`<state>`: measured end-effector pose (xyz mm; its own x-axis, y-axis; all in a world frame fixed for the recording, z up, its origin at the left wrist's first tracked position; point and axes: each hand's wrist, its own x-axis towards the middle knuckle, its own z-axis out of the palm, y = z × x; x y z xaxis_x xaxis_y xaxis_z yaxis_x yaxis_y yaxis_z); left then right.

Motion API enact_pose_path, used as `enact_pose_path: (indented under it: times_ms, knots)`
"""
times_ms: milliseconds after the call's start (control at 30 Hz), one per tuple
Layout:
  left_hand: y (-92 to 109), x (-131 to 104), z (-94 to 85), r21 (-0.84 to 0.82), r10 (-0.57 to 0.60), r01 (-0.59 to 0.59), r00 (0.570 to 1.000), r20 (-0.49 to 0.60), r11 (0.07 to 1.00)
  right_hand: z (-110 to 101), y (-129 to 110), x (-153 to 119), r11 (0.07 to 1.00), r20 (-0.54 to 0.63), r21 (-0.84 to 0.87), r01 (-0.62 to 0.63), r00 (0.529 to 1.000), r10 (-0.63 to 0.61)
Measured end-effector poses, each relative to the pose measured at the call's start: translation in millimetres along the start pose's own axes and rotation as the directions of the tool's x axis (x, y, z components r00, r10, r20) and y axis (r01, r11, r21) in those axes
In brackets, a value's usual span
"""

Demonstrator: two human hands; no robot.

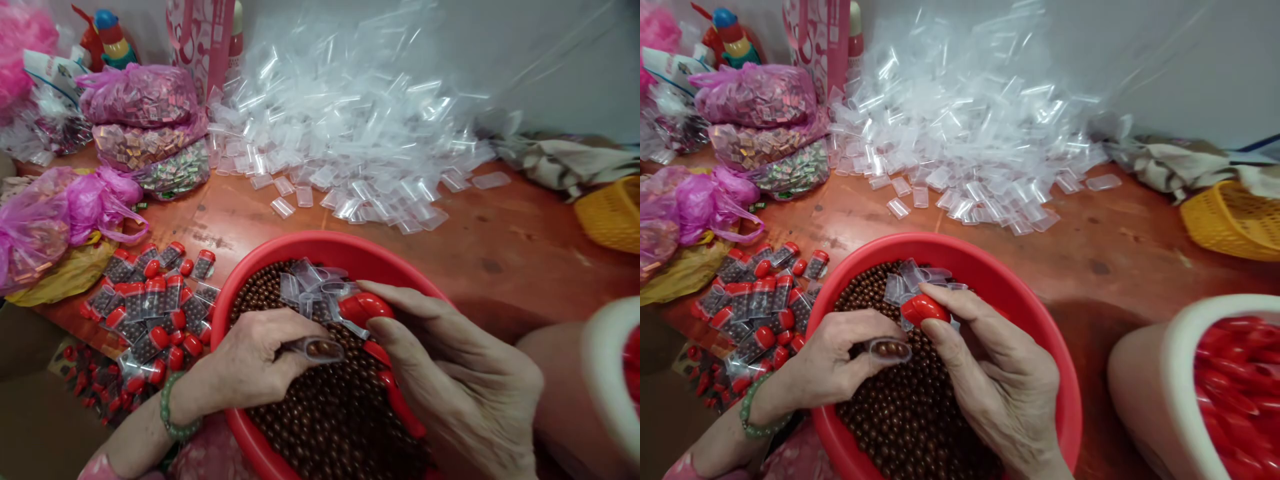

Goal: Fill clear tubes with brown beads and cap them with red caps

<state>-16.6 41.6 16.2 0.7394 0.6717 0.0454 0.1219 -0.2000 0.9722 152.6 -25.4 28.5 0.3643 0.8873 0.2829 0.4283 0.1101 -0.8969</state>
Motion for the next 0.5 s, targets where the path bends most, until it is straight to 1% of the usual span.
enact_pose_path:
  times_ms: [67, 233, 333, 400, 500]
  knots:
    - [0.8, 1.0, 0.1, -0.034, -0.020, 0.020, 1.000, 0.001, 0.999, 0.8, -0.9, -0.4, 1.000, 0.004, 0.005, 0.000, 1.000, 0.000]
    - [-1.0, 2.3, -3.4, -0.230, -0.135, 0.146, 0.989, 0.065, 0.962, 2.2, -2.0, -2.1, 1.000, 0.010, 0.002, 0.000, 1.000, 0.000]
    - [-2.0, 1.7, -4.7, -0.348, -0.215, 0.205, 0.977, 0.011, 0.915, 2.7, -2.4, -2.9, 1.000, 0.007, 0.006, -0.001, 1.000, 0.001]
    - [-1.8, 1.5, -4.7, -0.379, -0.215, 0.206, 0.976, 0.019, 0.902, 3.5, -3.1, -3.5, 1.000, 0.000, -0.004, -0.012, 1.000, 0.012]
    - [-0.9, 1.7, -4.4, -0.374, -0.184, 0.180, 0.983, 0.024, 0.910, 4.9, -5.6, -4.2, 0.999, -0.015, -0.036, -0.005, 1.000, 0.004]
